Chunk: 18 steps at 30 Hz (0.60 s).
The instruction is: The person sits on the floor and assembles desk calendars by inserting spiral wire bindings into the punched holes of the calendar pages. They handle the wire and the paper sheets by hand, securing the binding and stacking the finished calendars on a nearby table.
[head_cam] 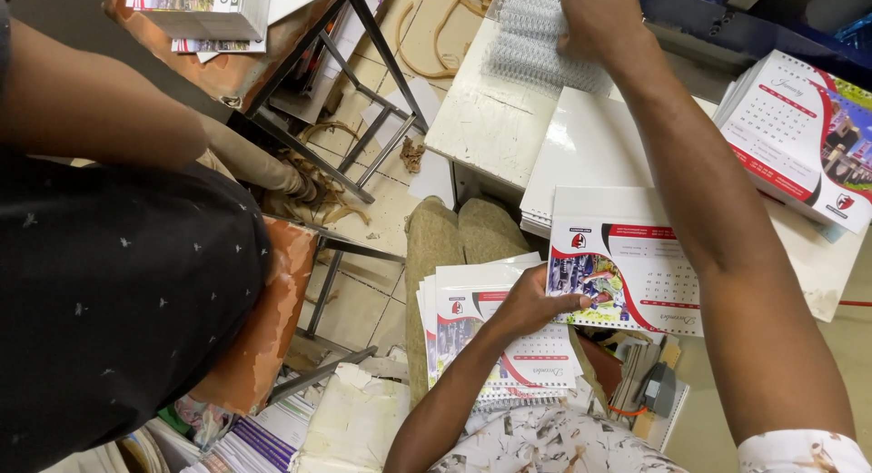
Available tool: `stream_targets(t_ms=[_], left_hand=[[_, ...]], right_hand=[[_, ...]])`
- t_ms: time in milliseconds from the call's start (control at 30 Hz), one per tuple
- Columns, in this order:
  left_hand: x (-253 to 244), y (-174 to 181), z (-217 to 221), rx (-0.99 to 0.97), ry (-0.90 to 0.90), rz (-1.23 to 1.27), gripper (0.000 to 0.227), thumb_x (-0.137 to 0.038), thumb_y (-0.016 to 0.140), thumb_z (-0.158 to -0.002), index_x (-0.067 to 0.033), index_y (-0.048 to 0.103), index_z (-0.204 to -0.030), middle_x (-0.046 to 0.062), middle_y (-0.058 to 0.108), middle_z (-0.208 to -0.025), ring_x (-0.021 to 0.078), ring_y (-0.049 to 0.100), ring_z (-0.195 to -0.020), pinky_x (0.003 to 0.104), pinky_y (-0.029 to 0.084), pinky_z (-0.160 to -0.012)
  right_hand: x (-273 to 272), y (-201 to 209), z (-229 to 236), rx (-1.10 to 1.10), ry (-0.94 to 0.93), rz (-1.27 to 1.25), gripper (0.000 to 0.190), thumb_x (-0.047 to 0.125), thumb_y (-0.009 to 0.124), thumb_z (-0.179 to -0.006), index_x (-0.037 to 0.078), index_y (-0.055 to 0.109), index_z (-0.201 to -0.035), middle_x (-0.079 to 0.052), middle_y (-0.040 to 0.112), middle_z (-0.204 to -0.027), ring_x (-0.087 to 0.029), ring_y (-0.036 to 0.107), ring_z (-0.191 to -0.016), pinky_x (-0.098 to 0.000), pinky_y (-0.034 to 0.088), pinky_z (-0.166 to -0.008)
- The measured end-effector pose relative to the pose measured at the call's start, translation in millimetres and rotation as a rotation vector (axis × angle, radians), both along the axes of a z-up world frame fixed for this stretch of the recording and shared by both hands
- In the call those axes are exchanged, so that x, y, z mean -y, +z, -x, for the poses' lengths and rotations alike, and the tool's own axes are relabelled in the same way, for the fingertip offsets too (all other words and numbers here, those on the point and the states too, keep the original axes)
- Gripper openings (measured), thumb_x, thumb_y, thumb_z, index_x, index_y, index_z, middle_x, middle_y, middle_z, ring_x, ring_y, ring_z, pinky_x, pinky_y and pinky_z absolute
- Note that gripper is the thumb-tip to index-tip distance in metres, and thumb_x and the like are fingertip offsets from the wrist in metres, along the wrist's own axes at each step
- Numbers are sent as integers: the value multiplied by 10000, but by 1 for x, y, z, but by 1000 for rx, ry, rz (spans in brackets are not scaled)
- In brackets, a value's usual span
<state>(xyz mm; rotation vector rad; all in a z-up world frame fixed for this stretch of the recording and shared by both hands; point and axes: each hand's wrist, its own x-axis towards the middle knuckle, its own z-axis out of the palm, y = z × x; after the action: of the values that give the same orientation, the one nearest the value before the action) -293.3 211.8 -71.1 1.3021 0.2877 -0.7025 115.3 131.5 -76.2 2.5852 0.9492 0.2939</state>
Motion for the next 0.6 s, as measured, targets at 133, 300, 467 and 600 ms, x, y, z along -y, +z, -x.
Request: stream_targets(t_ms=[133,300,467,600], left_hand=[[0,-4,1,8,9,10,642,-435,779,-707,-104,623,-1235,104,725,-1181,253,687,-1080,386,561,-876],[2,-13,1,70,4,14,647,-483,773,-694,-120,628,-1210,97,720,-1147,270,683,-1082,426,549,-925],[1,-5,-1,8,-24,-28,716,-495,756,-673,-127,601,-1267,114,705,-1206,291,661,-1142,456,538,-963],[0,-3,-2,13,-25,-30,713,-496,754,-680,-116,604,-1263,107,707,-1178,273,668,-1095,422,542,-912]], right_hand=[[-6,18,11,-95,-56,-88,326,413,617,-925,98,671,-859,-27,642,-685,-223,611,-642,-368,445,-606],[-2,48,34,-210,-52,-473,242,138,667,-841,109,433,-894,-26,368,-755,-225,367,-709,-413,321,-675],[12,29,24,-51,101,-566,435,-2,653,-773,26,632,-1207,-25,351,-669,-181,344,-569,-351,275,-505],[13,36,20,-232,25,-586,248,97,675,-923,38,611,-1155,-106,554,-898,-251,499,-758,-397,380,-663]])
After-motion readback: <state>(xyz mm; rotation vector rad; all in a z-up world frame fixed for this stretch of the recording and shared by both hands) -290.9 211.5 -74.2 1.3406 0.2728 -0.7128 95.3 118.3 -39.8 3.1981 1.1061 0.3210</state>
